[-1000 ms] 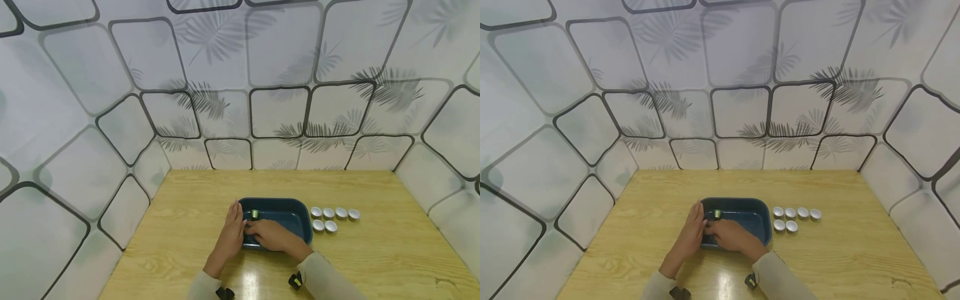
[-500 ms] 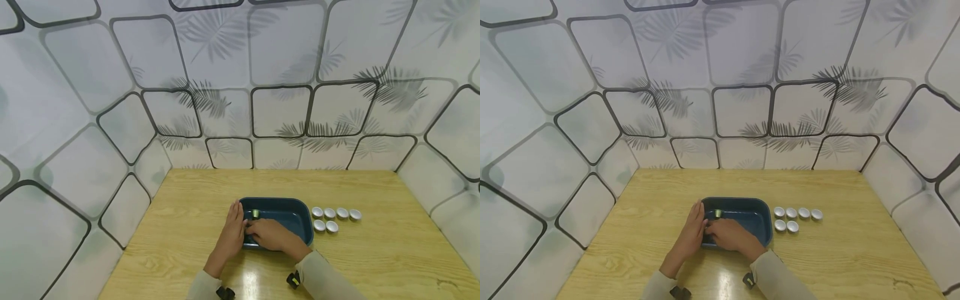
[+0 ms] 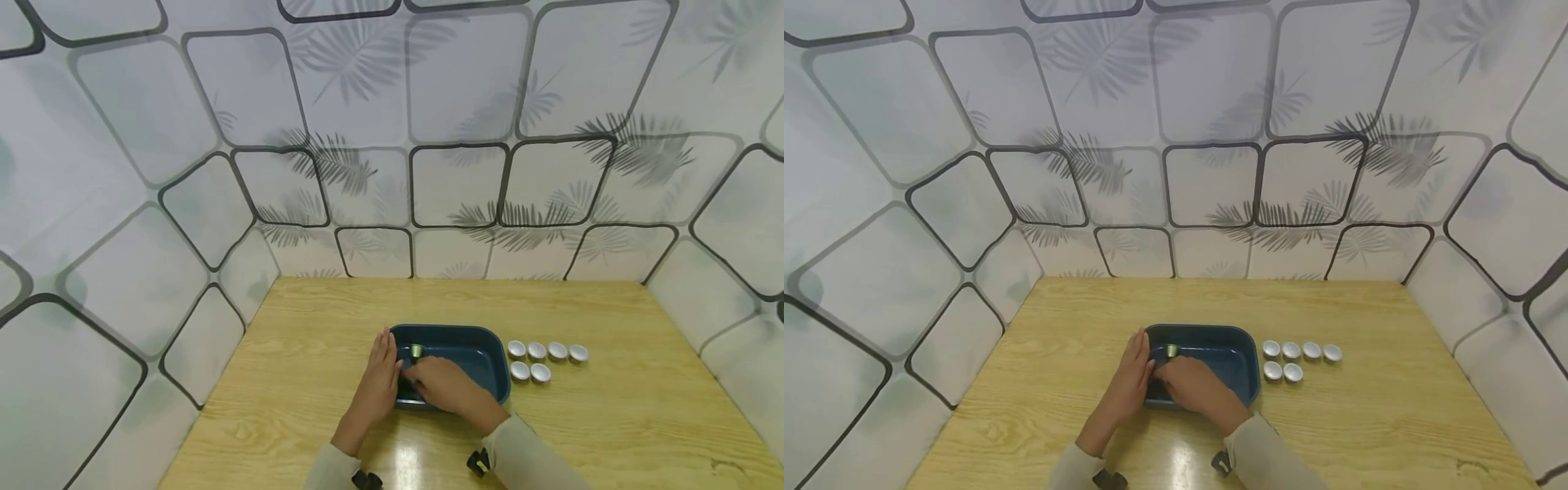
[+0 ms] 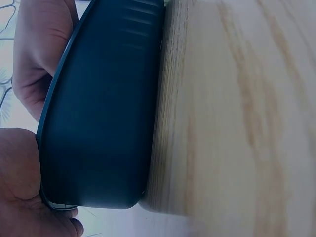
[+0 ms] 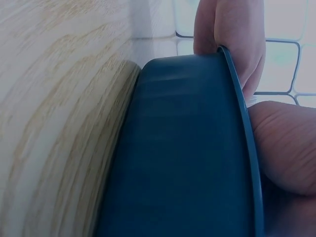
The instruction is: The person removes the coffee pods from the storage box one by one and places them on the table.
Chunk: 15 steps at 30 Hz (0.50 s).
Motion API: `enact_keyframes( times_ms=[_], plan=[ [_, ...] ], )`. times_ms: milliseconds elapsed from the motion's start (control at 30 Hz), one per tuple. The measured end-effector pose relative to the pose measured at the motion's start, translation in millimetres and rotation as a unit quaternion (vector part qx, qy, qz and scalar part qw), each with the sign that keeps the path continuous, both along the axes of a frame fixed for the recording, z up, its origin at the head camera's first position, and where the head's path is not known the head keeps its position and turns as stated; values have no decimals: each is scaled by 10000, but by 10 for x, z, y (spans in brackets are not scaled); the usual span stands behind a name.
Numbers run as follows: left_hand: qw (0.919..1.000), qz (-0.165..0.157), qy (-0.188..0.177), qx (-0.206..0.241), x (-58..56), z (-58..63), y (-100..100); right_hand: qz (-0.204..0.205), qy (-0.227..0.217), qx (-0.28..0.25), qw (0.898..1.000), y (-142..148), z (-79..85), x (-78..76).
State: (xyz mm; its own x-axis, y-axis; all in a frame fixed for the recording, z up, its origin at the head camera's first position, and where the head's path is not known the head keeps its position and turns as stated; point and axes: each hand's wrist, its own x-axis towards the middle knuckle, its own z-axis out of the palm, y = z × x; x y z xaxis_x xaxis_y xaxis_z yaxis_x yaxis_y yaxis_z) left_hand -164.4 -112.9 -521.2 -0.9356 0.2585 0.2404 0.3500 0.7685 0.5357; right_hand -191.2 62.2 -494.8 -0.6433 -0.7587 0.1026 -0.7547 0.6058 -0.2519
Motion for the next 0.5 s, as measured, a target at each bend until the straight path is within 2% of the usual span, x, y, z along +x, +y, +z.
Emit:
enact_keyframes(
  times_ms=[267,500],
  plan=[
    [9998,54,-37,171,-9,-23,1,-784,56,299,9965,45,-30,16],
    [9999,46,-16,156,-20,-26,3,-984,-62,242,9948,64,-48,0]
  ],
)
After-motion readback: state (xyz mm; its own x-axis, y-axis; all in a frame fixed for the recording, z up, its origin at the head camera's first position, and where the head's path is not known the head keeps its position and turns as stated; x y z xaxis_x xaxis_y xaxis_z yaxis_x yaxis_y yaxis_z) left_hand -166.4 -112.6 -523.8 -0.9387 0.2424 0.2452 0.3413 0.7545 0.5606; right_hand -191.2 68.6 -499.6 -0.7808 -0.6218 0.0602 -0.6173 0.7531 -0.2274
